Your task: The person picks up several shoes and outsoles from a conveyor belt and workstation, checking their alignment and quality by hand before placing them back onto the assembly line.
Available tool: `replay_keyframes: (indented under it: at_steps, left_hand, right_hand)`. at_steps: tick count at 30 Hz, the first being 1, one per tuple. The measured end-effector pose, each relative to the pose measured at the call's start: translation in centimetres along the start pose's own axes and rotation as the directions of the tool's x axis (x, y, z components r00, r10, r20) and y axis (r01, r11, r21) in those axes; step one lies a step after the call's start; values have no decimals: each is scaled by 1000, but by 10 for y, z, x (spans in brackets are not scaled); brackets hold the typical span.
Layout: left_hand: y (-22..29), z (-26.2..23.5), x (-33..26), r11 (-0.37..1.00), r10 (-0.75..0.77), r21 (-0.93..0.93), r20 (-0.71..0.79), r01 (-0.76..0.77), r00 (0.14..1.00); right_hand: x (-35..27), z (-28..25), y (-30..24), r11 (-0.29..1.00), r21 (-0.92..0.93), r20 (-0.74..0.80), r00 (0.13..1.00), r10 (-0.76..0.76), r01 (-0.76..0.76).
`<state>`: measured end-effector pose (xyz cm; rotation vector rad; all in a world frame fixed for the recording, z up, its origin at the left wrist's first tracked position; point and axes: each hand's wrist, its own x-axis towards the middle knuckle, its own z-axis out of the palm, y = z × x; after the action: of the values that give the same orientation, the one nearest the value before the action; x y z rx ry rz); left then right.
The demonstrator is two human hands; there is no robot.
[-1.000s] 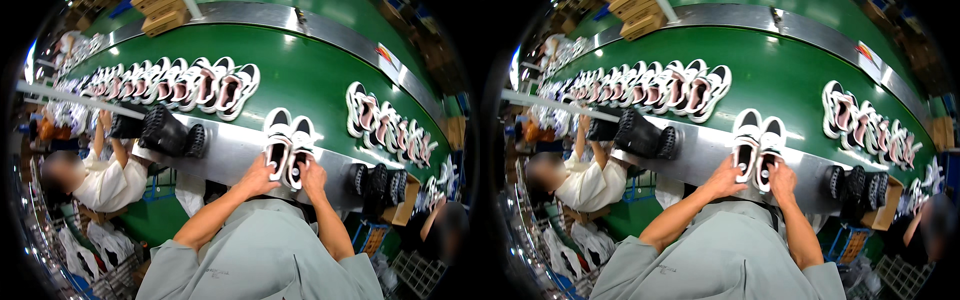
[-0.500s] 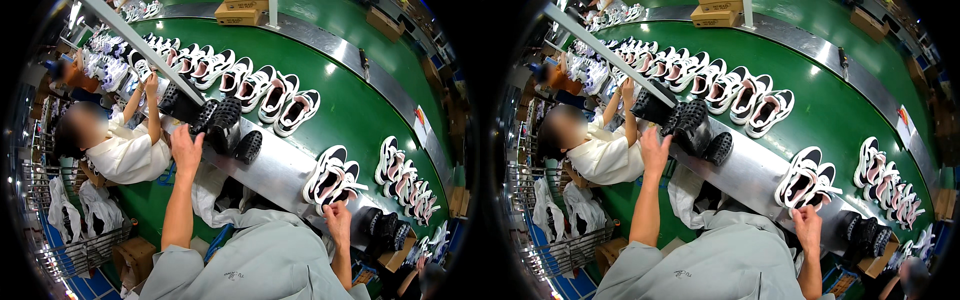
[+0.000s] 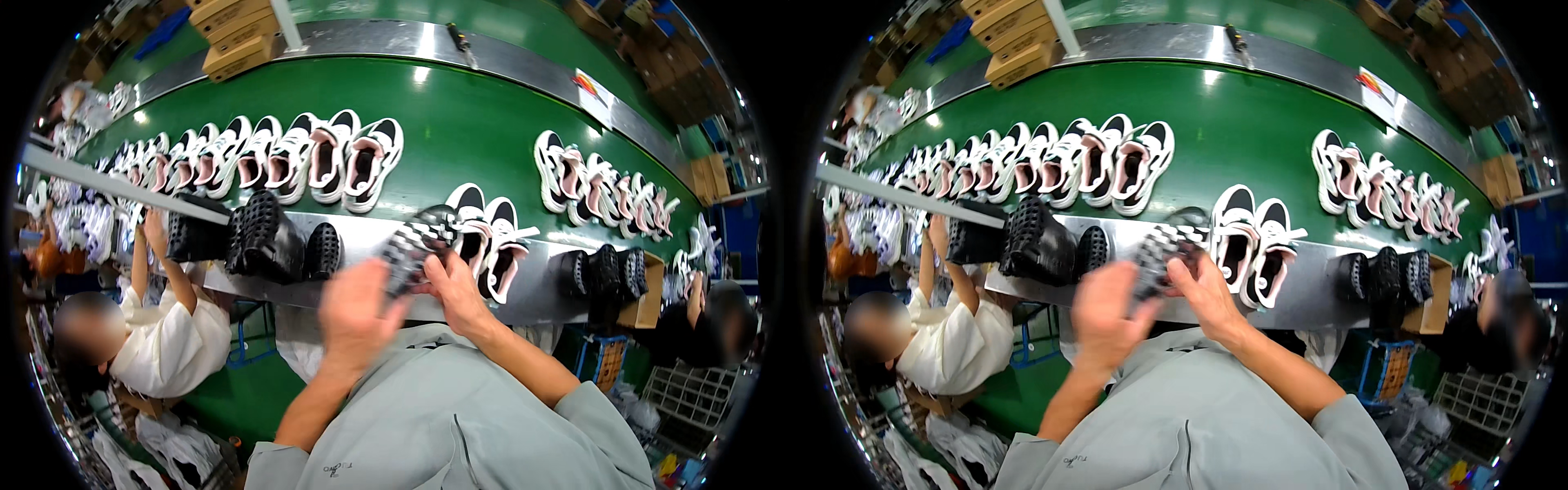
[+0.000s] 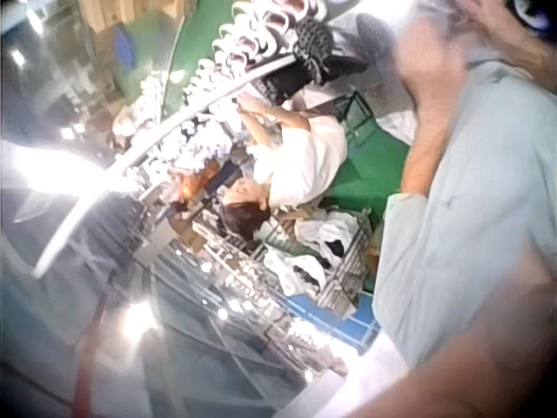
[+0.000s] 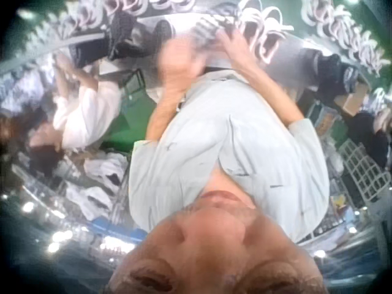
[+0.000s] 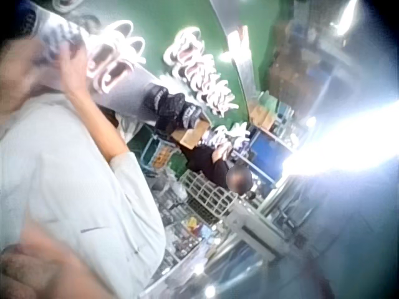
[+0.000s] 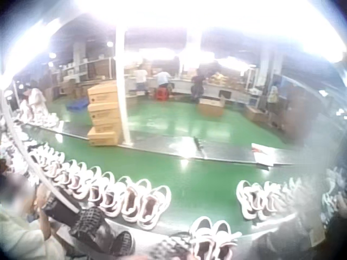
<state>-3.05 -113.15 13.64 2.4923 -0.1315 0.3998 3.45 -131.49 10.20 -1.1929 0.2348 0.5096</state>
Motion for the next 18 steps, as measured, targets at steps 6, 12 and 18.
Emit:
replay_keyframes:
  at_steps: [6, 12, 18]
  left_hand:
    - [28, 82, 11, 770, -291, -436, 410, 466, 864]
    - [30, 139, 56, 515, -180, -670, 525, 534, 832]
    - [35, 171, 52, 306, -364, -686, 556, 660, 747]
  right_hand:
    - [-14, -79, -37, 940, 5, -101, 935, 341, -342]
    - [-39, -103, -41, 867, -436, 4, 963, 270, -241]
    - [-68, -122, -58, 192, -965, 166, 983, -74, 177]
